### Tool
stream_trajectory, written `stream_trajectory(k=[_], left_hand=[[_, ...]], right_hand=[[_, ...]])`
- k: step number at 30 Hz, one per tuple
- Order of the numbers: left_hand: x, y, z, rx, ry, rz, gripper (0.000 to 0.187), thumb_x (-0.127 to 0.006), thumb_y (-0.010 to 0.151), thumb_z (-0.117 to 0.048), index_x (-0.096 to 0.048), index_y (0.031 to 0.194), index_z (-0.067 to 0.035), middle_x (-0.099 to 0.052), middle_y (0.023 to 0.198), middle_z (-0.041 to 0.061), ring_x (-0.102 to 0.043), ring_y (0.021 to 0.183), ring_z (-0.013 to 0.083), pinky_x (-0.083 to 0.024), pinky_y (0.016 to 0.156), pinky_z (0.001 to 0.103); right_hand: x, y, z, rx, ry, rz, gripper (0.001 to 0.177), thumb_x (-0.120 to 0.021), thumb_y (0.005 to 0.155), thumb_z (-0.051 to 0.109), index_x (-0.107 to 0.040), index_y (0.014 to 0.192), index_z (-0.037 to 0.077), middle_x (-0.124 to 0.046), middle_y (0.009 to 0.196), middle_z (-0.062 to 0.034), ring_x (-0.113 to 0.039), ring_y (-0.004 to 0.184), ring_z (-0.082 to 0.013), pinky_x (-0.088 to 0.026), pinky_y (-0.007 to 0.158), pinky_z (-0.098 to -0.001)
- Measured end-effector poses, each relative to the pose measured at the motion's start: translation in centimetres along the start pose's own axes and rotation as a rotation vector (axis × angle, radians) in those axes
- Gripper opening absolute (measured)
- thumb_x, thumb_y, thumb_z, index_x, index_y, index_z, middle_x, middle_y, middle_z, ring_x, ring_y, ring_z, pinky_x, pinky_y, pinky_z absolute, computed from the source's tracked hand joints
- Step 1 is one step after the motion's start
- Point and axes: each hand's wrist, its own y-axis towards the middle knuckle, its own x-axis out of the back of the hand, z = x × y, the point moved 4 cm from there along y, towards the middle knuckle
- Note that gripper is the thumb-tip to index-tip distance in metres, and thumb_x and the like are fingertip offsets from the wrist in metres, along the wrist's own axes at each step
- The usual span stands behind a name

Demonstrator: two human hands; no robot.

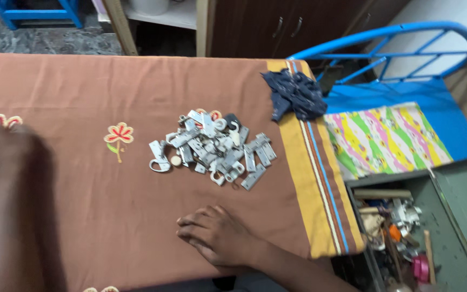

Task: The person sorts a pile of mixed metal hardware, including hinges, latches, and screws, on a bed. They separate the items into distinct groups by type and size, then gather the sorted screws and place them into a clear plastic container.

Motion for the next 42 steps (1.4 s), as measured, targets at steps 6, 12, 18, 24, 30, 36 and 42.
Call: stream_trajectory(k=[6,12,18,24,30,36,42], left_hand=[[2.5,-8.7,-20.0,-0.206,-0.749,0.424,0.038,-0.069,0.091,-0.024,-0.069,0.124,-0.003,-0.055,0.143,0.019,-0.057,0.125,0.0380,-0.048,0.099,0.044],[4.4,-10.5,-30.4,-0.396,-0.573,0.344,0.058,-0.064,0.097,-0.048,-0.062,0.138,-0.007,-0.050,0.149,0.018,-0.044,0.138,0.0407,-0.034,0.111,0.058],[2.6,-12.8,-33.8,-0.553,-0.410,0.282,0.059,-0.062,0.096,-0.053,-0.064,0.133,-0.008,-0.055,0.145,0.017,-0.037,0.142,0.0424,-0.027,0.114,0.063],[2.9,-14.2,-32.7,-0.645,-0.520,0.328,0.049,-0.061,0.094,-0.043,-0.066,0.133,-0.014,-0.058,0.146,0.012,-0.042,0.145,0.0335,-0.024,0.121,0.059],[3.4,-13.8,-31.8,-0.691,-0.684,0.401,0.038,-0.066,0.078,-0.027,-0.073,0.114,-0.018,-0.056,0.152,0.010,-0.043,0.145,0.0312,-0.024,0.123,0.055],[4.5,-13.2,-31.9,-0.662,-0.803,0.477,0.040,-0.064,0.075,-0.020,-0.074,0.113,-0.015,-0.064,0.138,0.007,-0.048,0.141,0.0305,-0.024,0.124,0.055],[4.7,-12.3,-30.3,-0.407,-1.318,0.503,0.046,-0.047,0.074,-0.009,-0.068,0.114,-0.001,-0.069,0.127,0.015,-0.062,0.128,0.0279,-0.041,0.116,0.044]], right_hand=[[3.0,-5.6,-0.8,0.087,-0.016,0.154,0.036,-0.073,0.089,0.019,-0.069,0.124,0.010,-0.064,0.136,-0.0069,-0.059,0.124,-0.0262,-0.043,0.099,-0.0463],[8.6,-6.0,-8.3,-0.087,-0.121,0.074,0.021,-0.076,0.088,0.018,-0.071,0.108,0.013,-0.072,0.106,-0.0069,-0.068,0.101,-0.0298,-0.054,0.088,-0.0433],[11.3,-0.8,-14.5,-0.096,-0.344,-0.148,0.044,-0.070,0.089,0.024,-0.065,0.131,0.012,-0.061,0.134,-0.0113,-0.056,0.125,-0.0344,-0.043,0.106,-0.0510],[7.0,0.5,-16.5,-0.243,-0.386,-0.173,0.051,-0.069,0.091,0.042,-0.064,0.134,0.015,-0.051,0.152,-0.0136,-0.046,0.140,-0.0332,-0.030,0.112,-0.0558],[6.6,-0.9,-16.8,-0.327,-0.305,-0.118,0.035,-0.074,0.087,0.038,-0.073,0.117,0.019,-0.063,0.135,-0.0046,-0.052,0.135,-0.0281,-0.036,0.115,-0.0480],[7.7,-0.4,-15.6,-0.314,-0.160,-0.200,0.030,-0.073,0.087,0.033,-0.075,0.115,0.023,-0.065,0.133,-0.0004,-0.057,0.133,-0.0227,-0.038,0.113,-0.0472],[7.6,1.0,-13.4,-0.188,-0.312,-0.144,0.058,-0.077,0.081,0.051,-0.070,0.129,0.019,-0.062,0.134,-0.0053,-0.054,0.128,-0.0268,-0.025,0.113,-0.0578]])
